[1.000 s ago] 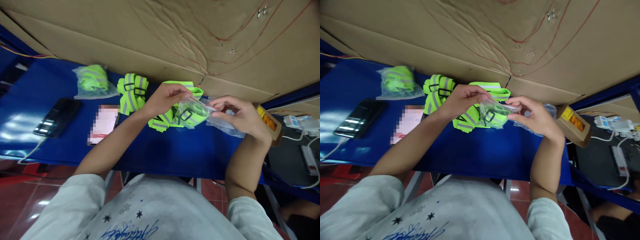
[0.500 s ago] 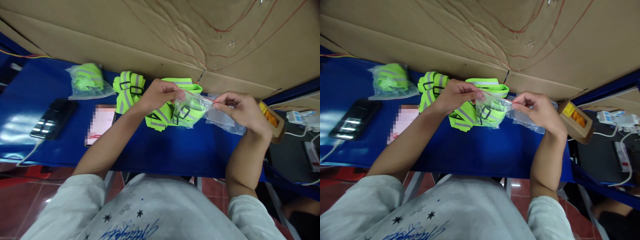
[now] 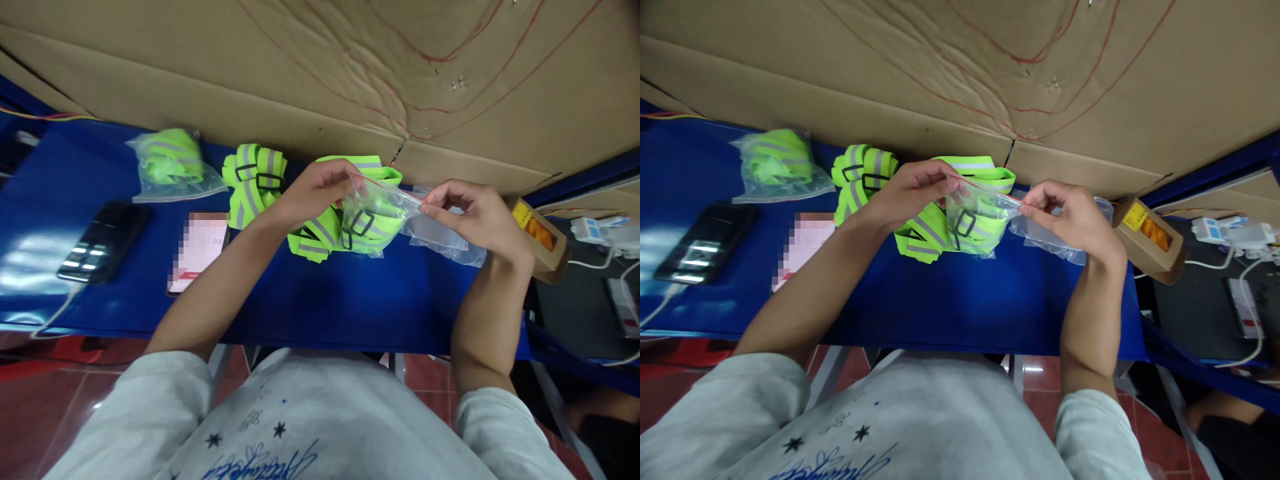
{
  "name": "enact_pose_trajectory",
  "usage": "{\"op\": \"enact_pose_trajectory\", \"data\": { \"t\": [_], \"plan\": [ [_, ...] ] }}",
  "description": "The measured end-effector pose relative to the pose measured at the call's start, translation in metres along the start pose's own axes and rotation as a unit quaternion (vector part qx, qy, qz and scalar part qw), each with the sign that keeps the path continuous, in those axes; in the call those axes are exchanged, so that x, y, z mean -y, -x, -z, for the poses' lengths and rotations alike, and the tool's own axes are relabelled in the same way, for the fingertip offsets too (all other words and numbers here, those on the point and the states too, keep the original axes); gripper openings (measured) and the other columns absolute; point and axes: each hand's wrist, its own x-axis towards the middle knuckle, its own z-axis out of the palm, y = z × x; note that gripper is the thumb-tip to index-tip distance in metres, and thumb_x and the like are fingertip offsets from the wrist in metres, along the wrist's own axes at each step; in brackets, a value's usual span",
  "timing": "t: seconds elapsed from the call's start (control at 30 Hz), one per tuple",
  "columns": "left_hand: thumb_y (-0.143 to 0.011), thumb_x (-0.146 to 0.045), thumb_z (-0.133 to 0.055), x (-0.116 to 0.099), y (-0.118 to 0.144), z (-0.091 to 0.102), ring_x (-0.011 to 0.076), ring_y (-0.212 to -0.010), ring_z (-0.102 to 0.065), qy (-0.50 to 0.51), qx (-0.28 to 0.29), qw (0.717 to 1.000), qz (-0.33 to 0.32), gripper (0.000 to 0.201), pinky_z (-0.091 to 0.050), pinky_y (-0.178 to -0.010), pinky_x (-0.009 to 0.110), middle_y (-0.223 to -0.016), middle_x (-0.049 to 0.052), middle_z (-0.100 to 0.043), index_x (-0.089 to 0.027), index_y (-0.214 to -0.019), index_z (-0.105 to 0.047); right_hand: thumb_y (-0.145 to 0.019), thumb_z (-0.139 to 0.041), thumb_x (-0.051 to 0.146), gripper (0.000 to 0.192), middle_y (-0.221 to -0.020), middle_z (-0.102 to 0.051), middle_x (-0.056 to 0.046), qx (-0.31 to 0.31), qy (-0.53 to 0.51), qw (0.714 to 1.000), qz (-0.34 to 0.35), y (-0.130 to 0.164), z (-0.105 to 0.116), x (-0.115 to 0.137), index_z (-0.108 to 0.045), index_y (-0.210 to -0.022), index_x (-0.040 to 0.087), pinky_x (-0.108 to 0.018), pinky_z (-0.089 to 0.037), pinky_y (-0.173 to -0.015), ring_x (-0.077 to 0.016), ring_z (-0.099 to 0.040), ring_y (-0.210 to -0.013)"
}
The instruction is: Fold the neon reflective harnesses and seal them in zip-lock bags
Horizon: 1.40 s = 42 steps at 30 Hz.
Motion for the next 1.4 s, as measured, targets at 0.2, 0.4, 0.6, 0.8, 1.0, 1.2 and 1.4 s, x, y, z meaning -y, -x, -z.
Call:
{"op": "enact_pose_trajectory", "data": {
  "t": [0.2, 0.4, 0.6, 0.8, 1.0, 1.2, 1.4],
  "plan": [
    [-0.091, -0.062, -0.079, 0.005, 0.000, -0.001, 0.0156, -0.083, -0.071, -0.008, -0.023, 1.000, -0.009, 0.041, -0.051, -0.066, 0.025, -0.090, 0.004, -0.077, -0.021, -0.097, -0.078, -0.094, -0.076, 0.057, 0.032, -0.079, -0.070, -0.003, -0.005, 0.025, 1.000, 0.011, 0.001, -0.002, 0.002, -0.073, -0.087, 0.026, -0.034, -0.043, -0.062, -0.0185, -0.057, -0.070],
    [-0.093, -0.063, -0.076, -0.004, 0.004, -0.012, 0.0160, -0.092, -0.070, -0.006, 0.003, 0.998, -0.061, 0.043, -0.054, -0.087, 0.030, -0.099, 0.005, -0.077, -0.021, -0.100, -0.077, -0.097, -0.077, 0.049, 0.022, -0.111, -0.076, -0.005, 0.016, 0.022, 0.997, 0.073, 0.003, -0.002, 0.013, -0.077, -0.112, 0.033, -0.039, -0.053, -0.085, -0.0234, -0.066, -0.094],
    [-0.095, -0.065, -0.073, 0.001, 0.001, -0.015, 0.0148, -0.089, -0.069, -0.006, 0.001, 0.997, -0.079, 0.045, -0.053, -0.085, 0.029, -0.097, 0.004, -0.076, -0.021, -0.098, -0.074, -0.102, -0.068, 0.046, 0.022, -0.104, -0.076, -0.004, 0.054, 0.070, 0.992, 0.087, 0.004, -0.006, 0.018, -0.080, -0.117, 0.036, -0.037, -0.052, -0.074, -0.0225, -0.066, -0.084],
    [-0.102, -0.062, -0.065, 0.005, -0.001, -0.014, 0.0125, -0.082, -0.065, -0.049, 0.006, 0.993, -0.104, 0.044, -0.050, -0.078, 0.026, -0.089, 0.003, -0.072, -0.019, -0.096, -0.072, -0.097, -0.075, 0.042, 0.016, -0.082, -0.077, -0.001, 0.011, 0.109, 0.992, 0.067, 0.016, 0.005, 0.027, -0.080, -0.096, 0.027, -0.031, -0.053, -0.069, -0.0171, -0.069, -0.072],
    [-0.100, -0.064, -0.066, 0.012, -0.003, -0.014, 0.0120, -0.078, -0.064, -0.050, 0.000, 0.993, -0.107, 0.045, -0.050, -0.068, 0.024, -0.090, 0.003, -0.071, -0.020, -0.098, -0.070, -0.098, -0.073, 0.038, 0.018, -0.089, -0.078, -0.003, -0.125, 0.104, 0.985, 0.058, 0.020, 0.014, 0.021, -0.077, -0.102, 0.021, -0.031, -0.056, -0.075, -0.0179, -0.075, -0.080],
    [-0.098, -0.053, -0.075, 0.010, 0.000, -0.016, 0.0141, -0.088, -0.070, 0.010, 0.024, 0.992, -0.120, 0.033, -0.055, -0.081, 0.028, -0.096, 0.003, -0.074, -0.021, -0.103, -0.073, -0.095, -0.079, 0.050, 0.060, -0.136, -0.074, -0.009, 0.016, 0.044, 0.998, 0.031, 0.008, 0.010, -0.005, -0.064, -0.147, 0.025, -0.036, -0.059, -0.096, -0.0211, -0.074, -0.111],
    [-0.091, -0.049, -0.084, -0.008, 0.006, -0.015, 0.0160, -0.095, -0.073, 0.040, 0.035, 0.995, -0.084, 0.034, -0.057, -0.088, 0.030, -0.103, 0.005, -0.077, -0.020, -0.106, -0.077, -0.091, -0.078, 0.064, 0.041, -0.111, -0.080, -0.005, 0.015, -0.011, 1.000, -0.007, -0.007, 0.002, -0.022, -0.078, -0.109, 0.027, -0.041, -0.058, -0.088, -0.0238, -0.072, -0.096]
  ]
}}
